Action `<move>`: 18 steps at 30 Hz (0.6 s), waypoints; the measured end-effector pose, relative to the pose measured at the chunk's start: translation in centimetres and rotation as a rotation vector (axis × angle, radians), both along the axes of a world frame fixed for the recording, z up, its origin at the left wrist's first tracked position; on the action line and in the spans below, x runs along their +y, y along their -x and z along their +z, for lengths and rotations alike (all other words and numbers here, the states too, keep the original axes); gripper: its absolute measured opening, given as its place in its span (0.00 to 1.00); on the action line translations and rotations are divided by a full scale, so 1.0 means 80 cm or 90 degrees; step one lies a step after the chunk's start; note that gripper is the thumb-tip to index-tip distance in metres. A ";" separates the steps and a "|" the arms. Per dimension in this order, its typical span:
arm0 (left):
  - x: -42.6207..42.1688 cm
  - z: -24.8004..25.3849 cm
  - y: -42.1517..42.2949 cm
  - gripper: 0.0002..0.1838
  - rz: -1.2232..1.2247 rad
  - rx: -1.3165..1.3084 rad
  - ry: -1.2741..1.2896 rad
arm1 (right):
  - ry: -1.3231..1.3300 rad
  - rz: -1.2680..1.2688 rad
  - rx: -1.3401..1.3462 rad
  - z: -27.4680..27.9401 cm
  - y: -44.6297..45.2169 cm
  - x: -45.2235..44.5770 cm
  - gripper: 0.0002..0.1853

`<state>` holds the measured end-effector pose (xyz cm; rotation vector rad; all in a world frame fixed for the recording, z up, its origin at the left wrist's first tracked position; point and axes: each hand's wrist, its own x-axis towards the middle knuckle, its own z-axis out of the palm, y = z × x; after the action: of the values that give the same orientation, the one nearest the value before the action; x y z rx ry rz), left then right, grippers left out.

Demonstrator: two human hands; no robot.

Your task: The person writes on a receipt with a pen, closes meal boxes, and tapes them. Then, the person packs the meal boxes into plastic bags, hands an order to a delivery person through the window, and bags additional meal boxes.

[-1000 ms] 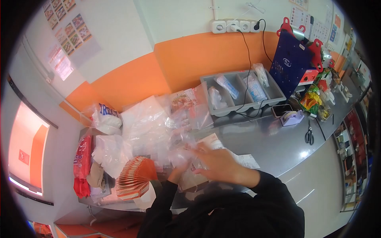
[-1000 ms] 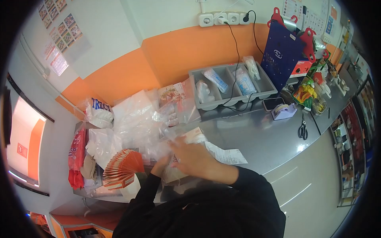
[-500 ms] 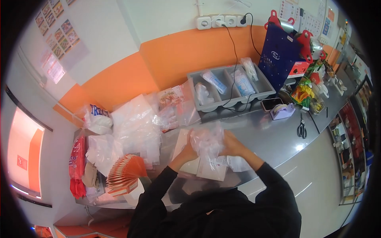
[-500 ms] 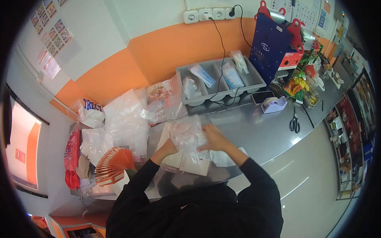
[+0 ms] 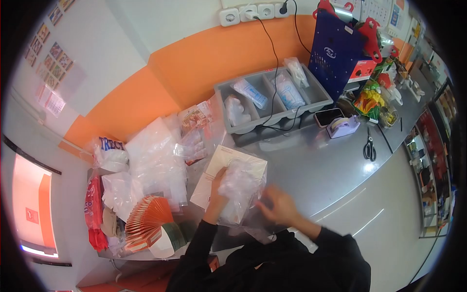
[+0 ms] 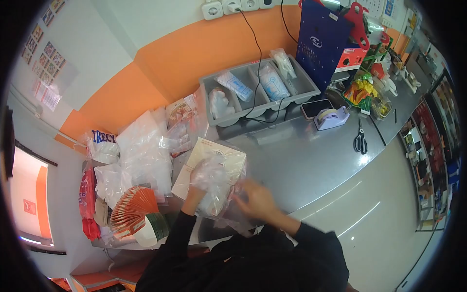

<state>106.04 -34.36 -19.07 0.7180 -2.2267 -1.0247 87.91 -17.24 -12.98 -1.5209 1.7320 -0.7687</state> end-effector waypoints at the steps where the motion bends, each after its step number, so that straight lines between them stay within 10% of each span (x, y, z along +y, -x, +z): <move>1: -0.013 -0.015 -0.006 0.21 -0.042 -0.046 0.044 | 0.149 0.017 0.076 0.010 0.024 -0.034 0.39; 4: -0.038 -0.048 -0.016 0.22 -0.130 -0.139 0.108 | 0.327 0.192 0.315 0.026 0.063 -0.123 0.56; 10: -0.039 -0.039 -0.001 0.25 -0.138 -0.103 0.078 | 0.147 0.414 0.256 0.005 0.067 -0.174 0.65; 18: -0.004 0.085 0.030 0.26 0.056 -0.199 0.251 | 0.153 0.033 0.400 -0.030 -0.008 -0.074 0.50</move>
<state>103.64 -34.66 -12.24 0.8284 -2.5315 -0.4268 88.52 -23.14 -15.41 -2.1269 2.0802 -0.5118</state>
